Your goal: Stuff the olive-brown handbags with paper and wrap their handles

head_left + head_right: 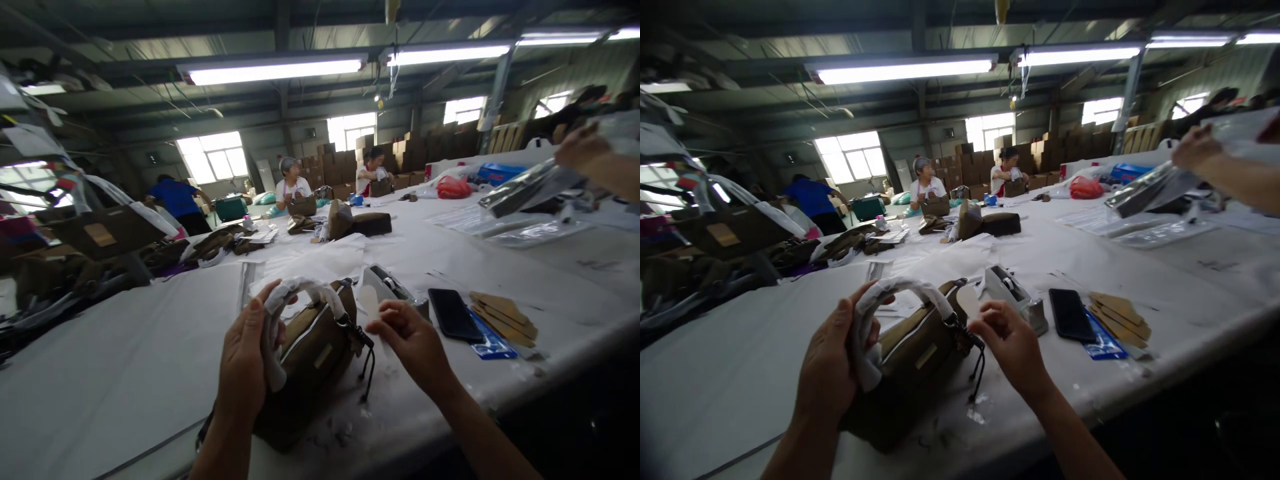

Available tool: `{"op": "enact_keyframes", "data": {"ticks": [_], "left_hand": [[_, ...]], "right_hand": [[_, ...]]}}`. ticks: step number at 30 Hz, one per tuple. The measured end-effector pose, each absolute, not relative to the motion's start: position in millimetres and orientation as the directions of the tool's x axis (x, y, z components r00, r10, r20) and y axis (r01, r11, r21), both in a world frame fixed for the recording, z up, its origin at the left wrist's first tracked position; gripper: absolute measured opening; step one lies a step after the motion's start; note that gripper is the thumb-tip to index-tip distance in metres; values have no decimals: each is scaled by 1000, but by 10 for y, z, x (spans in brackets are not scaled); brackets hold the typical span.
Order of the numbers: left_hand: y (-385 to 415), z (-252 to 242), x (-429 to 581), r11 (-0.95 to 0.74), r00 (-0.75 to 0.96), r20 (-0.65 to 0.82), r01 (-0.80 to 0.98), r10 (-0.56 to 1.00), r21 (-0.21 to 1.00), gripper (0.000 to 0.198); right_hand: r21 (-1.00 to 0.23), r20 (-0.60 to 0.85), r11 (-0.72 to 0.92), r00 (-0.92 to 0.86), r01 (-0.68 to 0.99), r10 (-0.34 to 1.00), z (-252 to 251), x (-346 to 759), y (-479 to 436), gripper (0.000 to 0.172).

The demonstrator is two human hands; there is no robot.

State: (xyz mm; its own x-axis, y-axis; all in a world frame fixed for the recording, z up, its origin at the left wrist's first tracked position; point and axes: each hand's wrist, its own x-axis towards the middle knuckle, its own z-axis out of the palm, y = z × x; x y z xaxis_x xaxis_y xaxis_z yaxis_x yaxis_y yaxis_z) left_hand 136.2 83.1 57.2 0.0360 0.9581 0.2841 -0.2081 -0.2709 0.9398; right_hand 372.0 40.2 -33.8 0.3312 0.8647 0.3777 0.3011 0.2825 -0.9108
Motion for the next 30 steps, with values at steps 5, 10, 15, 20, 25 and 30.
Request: {"op": "enact_keyframes", "data": {"ticks": [5,10,15,20,25,30], "left_hand": [[740,626,1370,-258,149,283,-164,947,952,47],[641,588,1401,-293,87,307,-144,948,945,55],[777,516,1368,-215,194,234,-116,953,970,71],[910,686,1300,-341,214,327,32,921,939,41],[977,925,1304,-455,211,432,73,877,888,30],[948,1008,1443,-471,247,454,10,856,882,31]], "right_hand": [[-980,97,127,-186,155,978,-20,3280,240,28],[-986,168,168,-33,14,985,126,2987,466,42],[-976,191,178,-98,-123,977,411,2926,555,45],[-996,92,92,-323,-18,942,611,3172,471,38],[-988,109,137,-291,77,951,735,3435,329,39],[-946,318,315,-43,-72,947,800,3448,261,37]]}}
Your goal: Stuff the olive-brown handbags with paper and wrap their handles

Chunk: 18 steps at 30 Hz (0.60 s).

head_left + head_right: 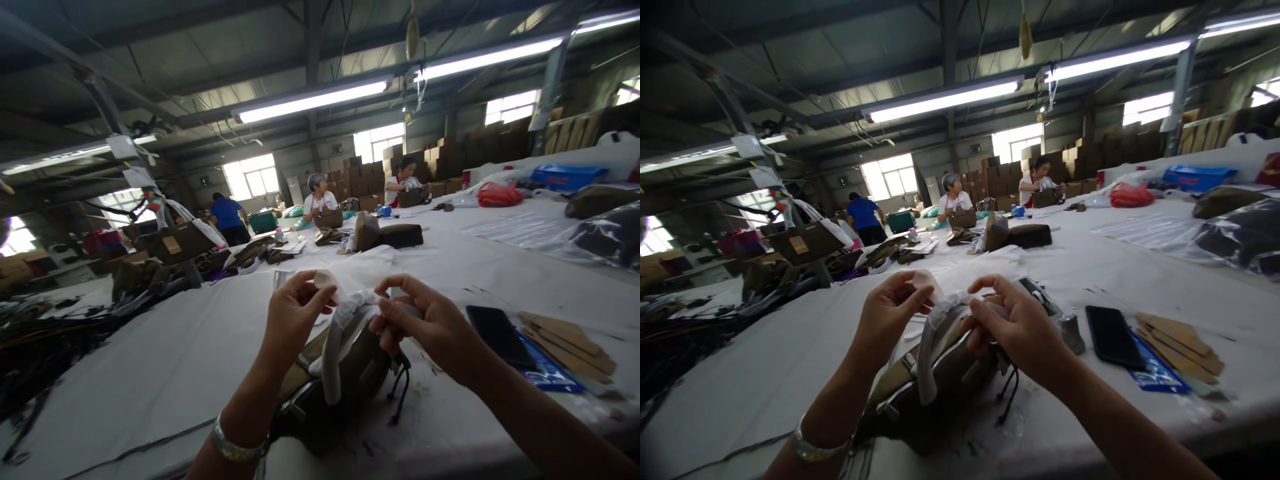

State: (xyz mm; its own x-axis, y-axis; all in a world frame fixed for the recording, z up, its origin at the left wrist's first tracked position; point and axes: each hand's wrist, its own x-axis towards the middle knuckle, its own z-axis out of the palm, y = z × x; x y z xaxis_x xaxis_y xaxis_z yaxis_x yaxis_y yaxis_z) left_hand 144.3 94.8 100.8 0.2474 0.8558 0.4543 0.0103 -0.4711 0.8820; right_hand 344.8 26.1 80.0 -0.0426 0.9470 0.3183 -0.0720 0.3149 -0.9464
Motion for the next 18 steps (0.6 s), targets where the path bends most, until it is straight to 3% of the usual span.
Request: {"op": "enact_keyframes", "data": {"ticks": [3,6,10,14,18], "left_hand": [[919,1028,1493,-499,264,475,28,840,866,26],[896,1057,1489,-546,236,515,90,824,833,24],[853,1096,1475,-548,219,519,101,827,831,26],[773,1119,1511,-581,196,557,98,807,808,30],[688,1127,1525,-704,171,687,268,706,658,21]], "right_hand": [[-934,324,284,-184,-217,928,805,3469,279,37],[-937,320,252,-311,-241,895,789,3495,335,52],[-930,362,331,-235,-162,902,786,3438,424,37],[-930,367,365,-155,-40,917,843,3350,494,46],[-942,316,335,-251,36,915,914,3334,539,51]]}}
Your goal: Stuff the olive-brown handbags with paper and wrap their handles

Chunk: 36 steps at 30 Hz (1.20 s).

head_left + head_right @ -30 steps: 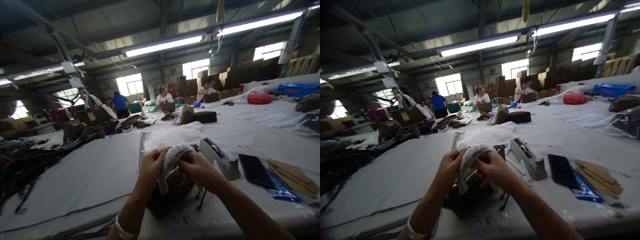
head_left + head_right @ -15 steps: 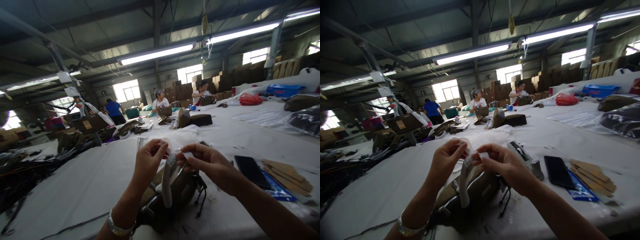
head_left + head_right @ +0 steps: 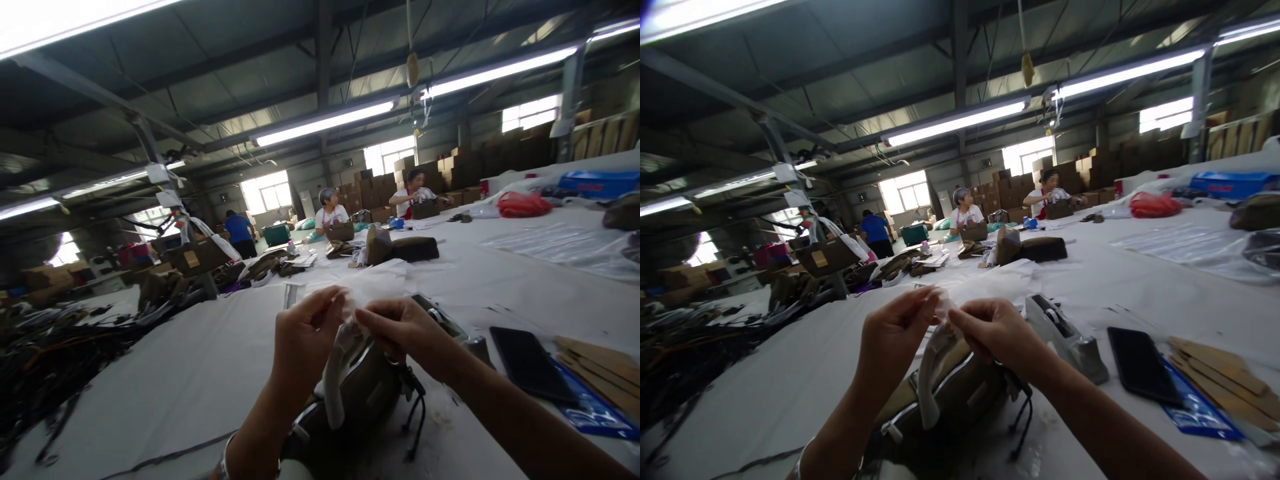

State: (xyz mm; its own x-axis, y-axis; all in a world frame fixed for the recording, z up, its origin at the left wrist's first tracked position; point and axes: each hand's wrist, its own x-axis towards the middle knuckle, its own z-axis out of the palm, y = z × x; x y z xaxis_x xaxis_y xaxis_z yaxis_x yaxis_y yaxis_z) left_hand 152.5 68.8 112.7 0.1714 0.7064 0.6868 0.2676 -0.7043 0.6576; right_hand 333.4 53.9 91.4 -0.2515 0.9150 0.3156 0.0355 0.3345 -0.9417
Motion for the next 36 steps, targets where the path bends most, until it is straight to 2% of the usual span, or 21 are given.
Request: {"op": "enact_keyframes", "data": {"ticks": [4,8,10,12,16,18,20,22,24,26,29,33,36], "left_hand": [[625,1110,1482,-796,236,782,381,576,471,19],[542,1106,1431,-878,393,796,332,460,344,29],[495,1125,1413,-878,426,770,292,474,379,30],[466,1155,1404,-836,402,734,269,548,478,25],[507,1216,1419,-689,260,638,260,725,677,21],[554,1242,1435,-636,240,592,211,770,742,31],[588,1261,1450,-615,228,578,160,784,772,37],[602,1270,1463,-613,224,579,138,784,778,39],[602,1268,1475,-604,240,570,105,786,790,40],[603,1259,1481,-589,244,562,49,790,807,41],[639,1242,1466,-554,171,558,-74,812,829,37],[747,1192,1407,-568,-27,580,-247,814,785,32],[801,1103,1371,-613,-31,615,-142,788,778,28]], "right_hand": [[-938,310,342,-303,56,901,940,3353,557,50],[-915,390,400,-336,-41,857,924,3364,551,44],[-906,418,415,-333,-83,846,917,3353,536,39],[-899,432,432,-311,-74,846,919,3325,511,36],[-815,531,562,-207,143,822,913,3236,463,36],[-689,646,643,-117,335,754,888,3205,462,29],[-527,784,669,-4,525,621,865,3197,476,16],[-368,894,675,45,639,445,866,3210,491,20],[-182,959,715,-39,676,281,899,3237,497,18],[25,970,750,-198,661,142,937,3266,501,11],[190,921,745,-378,640,90,924,3296,537,16],[225,871,752,-474,620,131,723,3322,624,18],[76,882,791,-411,607,231,508,3360,636,26]]}}
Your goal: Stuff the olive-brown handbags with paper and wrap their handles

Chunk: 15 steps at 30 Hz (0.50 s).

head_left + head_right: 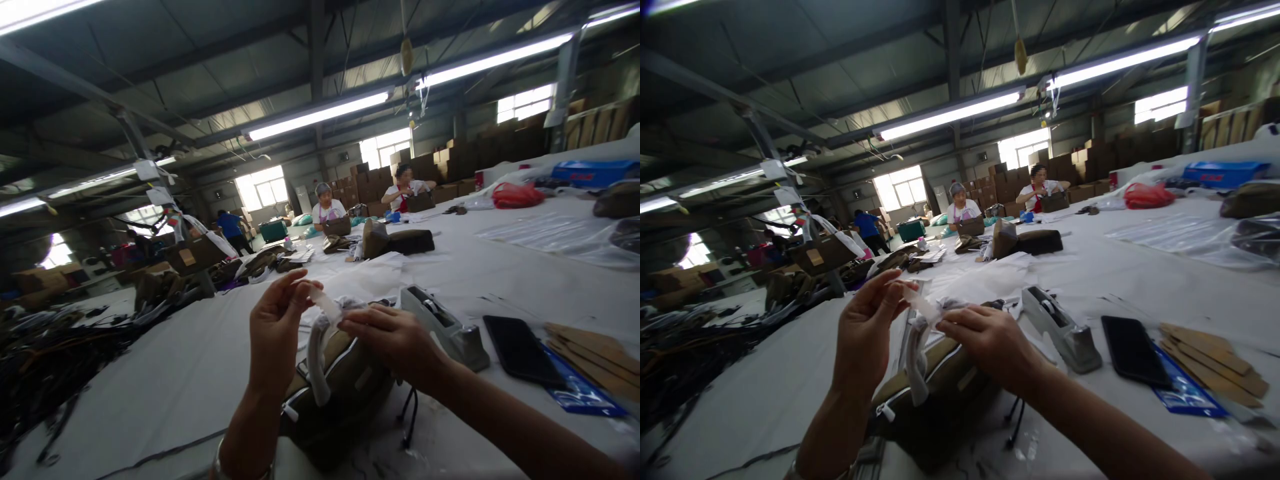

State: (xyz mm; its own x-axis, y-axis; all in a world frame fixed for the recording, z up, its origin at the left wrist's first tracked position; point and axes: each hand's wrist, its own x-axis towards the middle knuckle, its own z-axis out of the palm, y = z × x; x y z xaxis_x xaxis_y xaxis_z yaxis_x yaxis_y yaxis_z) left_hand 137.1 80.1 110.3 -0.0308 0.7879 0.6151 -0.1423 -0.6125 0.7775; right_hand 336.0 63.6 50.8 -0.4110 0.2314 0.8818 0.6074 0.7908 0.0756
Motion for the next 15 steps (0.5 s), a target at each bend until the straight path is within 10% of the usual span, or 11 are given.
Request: {"op": "enact_keyframes", "data": {"ticks": [8,12,15], "left_hand": [[735,957,1466,-553,448,341,531,827,642,42],[752,941,1516,-626,359,619,725,698,286,28],[809,854,1530,-609,298,765,778,571,151,28]], "right_hand": [[-405,856,775,-97,486,508,91,3414,466,27],[-696,715,682,310,225,627,245,3310,117,20],[-619,643,785,574,0,507,458,3246,-261,30]]}}
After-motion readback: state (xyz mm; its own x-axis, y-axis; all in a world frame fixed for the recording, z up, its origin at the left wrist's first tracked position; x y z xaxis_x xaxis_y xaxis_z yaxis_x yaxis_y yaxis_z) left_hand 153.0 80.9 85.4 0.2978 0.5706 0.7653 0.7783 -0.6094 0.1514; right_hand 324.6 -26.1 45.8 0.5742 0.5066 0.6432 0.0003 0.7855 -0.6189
